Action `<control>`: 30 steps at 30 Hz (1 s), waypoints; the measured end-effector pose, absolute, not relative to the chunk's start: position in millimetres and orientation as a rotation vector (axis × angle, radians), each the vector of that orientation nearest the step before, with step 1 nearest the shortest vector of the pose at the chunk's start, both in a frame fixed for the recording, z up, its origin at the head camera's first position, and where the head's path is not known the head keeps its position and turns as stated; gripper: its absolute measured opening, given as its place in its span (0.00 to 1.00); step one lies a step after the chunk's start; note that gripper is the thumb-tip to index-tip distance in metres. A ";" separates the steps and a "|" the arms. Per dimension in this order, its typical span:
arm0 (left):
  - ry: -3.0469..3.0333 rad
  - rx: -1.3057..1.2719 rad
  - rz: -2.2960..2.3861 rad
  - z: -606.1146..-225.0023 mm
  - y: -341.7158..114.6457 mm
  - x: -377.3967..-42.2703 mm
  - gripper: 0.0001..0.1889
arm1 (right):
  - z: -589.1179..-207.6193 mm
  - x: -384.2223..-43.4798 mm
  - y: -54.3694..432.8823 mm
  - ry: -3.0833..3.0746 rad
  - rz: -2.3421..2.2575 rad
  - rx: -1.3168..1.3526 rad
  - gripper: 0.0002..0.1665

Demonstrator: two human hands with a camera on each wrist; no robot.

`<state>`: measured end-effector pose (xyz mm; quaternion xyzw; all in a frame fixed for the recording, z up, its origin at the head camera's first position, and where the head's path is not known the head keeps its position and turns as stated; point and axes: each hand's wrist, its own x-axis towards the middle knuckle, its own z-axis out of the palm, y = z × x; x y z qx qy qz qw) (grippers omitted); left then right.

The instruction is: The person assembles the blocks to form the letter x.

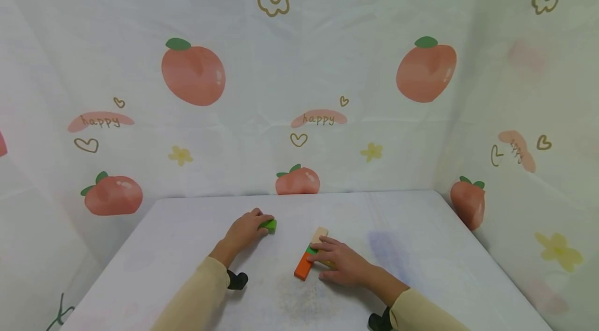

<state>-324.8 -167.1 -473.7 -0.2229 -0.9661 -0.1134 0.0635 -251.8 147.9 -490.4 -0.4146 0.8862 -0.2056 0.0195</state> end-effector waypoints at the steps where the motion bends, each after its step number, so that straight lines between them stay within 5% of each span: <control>1: -2.906 -0.693 -0.347 -472.8 -167.0 -323.9 0.19 | -490.2 -251.9 147.6 2.749 -0.638 -1.278 0.24; 30: -2.803 -0.814 -0.441 -475.1 -152.4 -301.0 0.19 | -487.5 -250.0 145.9 2.740 -0.624 -1.246 0.25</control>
